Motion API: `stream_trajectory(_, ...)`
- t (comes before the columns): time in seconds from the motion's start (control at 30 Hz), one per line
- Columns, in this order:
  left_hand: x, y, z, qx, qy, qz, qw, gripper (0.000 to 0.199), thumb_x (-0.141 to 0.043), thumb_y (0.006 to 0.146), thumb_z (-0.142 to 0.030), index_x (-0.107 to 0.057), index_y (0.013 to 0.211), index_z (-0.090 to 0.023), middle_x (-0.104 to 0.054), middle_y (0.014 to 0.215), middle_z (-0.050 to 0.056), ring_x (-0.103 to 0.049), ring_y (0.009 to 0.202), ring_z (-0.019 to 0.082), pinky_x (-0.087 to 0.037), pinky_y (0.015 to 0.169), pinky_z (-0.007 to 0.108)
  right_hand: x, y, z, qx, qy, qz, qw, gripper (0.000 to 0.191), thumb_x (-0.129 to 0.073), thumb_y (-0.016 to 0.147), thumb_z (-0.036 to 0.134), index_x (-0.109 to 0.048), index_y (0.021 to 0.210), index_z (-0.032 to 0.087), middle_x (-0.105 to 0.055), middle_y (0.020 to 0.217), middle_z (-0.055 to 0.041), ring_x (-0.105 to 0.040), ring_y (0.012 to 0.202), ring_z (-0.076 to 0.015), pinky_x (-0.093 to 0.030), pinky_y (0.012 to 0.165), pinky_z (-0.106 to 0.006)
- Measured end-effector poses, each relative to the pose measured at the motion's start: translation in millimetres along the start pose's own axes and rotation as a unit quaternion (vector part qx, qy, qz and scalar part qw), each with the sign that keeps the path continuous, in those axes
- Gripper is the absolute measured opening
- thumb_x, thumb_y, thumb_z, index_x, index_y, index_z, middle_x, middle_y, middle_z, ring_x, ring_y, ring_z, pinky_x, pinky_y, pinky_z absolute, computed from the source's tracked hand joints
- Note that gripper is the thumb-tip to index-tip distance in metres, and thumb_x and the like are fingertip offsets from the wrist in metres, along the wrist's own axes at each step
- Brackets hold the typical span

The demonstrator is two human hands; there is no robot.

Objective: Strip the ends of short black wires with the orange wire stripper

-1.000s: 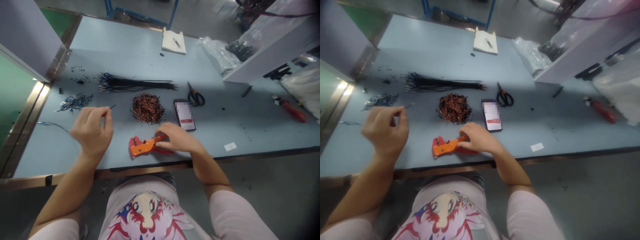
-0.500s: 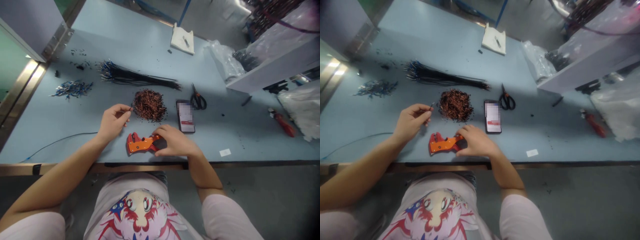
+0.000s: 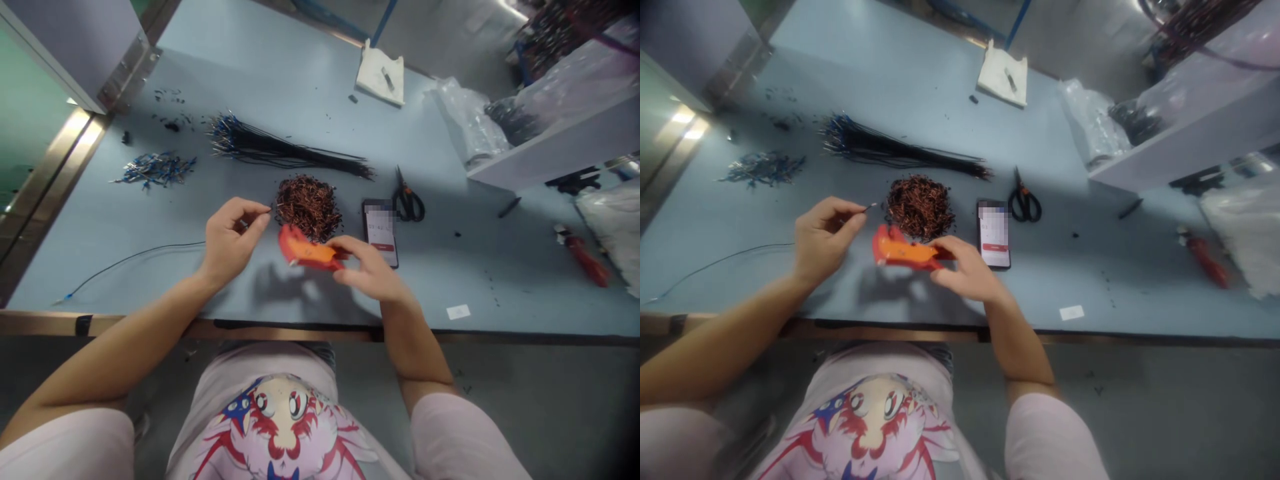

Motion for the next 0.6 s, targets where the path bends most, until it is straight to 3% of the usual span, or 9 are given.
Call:
stream_trajectory(0.07,1.8,-1,2,0.018,-0.02,-0.012,1.0,0.007,-0.065,0.086,-0.024,-0.069,0.089,-0.021,-0.066,0.08,-0.001,-0.056,0.066,0.009,-0.043,0.059,0.022,-1,1,-4,-0.02,0.187,0.008,0.982,0.04,-0.056,0.071,0.03,-0.062,0.109,0.018,-0.069,0.109,-0.01,-0.064,0.1,-0.0274,-0.049,0.091,-0.045)
stream_trajectory(0.17,1.3,-2,2,0.032,-0.038,-0.008,0.999,0.008,-0.063,0.087,-0.025,-0.068,0.091,-0.02,-0.066,0.082,0.0,-0.055,0.065,0.009,-0.043,0.059,0.022,-19,4,-8,-0.075,0.406,0.049,0.909,0.044,-0.049,0.073,0.041,-0.06,0.108,0.016,-0.07,0.105,-0.0145,-0.067,0.096,-0.0307,-0.055,0.083,-0.048)
stream_trajectory(0.3,-2.9,-5,-5,0.009,-0.035,0.021,0.999,0.007,-0.064,0.086,-0.022,-0.069,0.091,-0.021,-0.066,0.083,0.0,-0.056,0.069,0.01,-0.043,0.06,0.022,-42,6,-12,-0.147,0.516,0.044,0.843,0.037,-0.053,0.079,0.044,-0.06,0.102,0.015,-0.069,0.091,-0.0108,-0.067,0.076,-0.0236,-0.058,0.069,-0.04)
stream_trajectory(0.4,-4.7,-8,-10,-0.01,-0.041,0.03,0.999,0.005,-0.066,0.084,-0.018,-0.069,0.088,-0.02,-0.064,0.078,-0.002,-0.056,0.068,0.009,-0.043,0.06,0.021,-47,5,-12,-0.138,0.542,0.032,0.829,0.039,-0.068,0.08,0.045,-0.062,0.104,0.015,-0.067,0.087,-0.0052,-0.067,0.074,-0.0196,-0.058,0.069,-0.035)
stream_trajectory(0.6,-4.5,-9,-16,-0.029,-0.034,0.027,0.999,0.003,-0.064,0.084,-0.018,-0.065,0.085,-0.02,-0.063,0.079,0.0,-0.056,0.069,0.01,-0.042,0.057,0.023,-49,0,-10,-0.123,0.512,0.076,0.847,0.044,-0.078,0.078,0.043,-0.062,0.107,0.014,-0.068,0.09,-0.0061,-0.07,0.077,-0.0202,-0.06,0.065,-0.034)
Point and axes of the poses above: each hand's wrist, its own y-axis towards the middle knuckle, its own x-axis out of the back of the hand, z = x × y, the point moved 6 cm from there along y, towards the middle knuckle
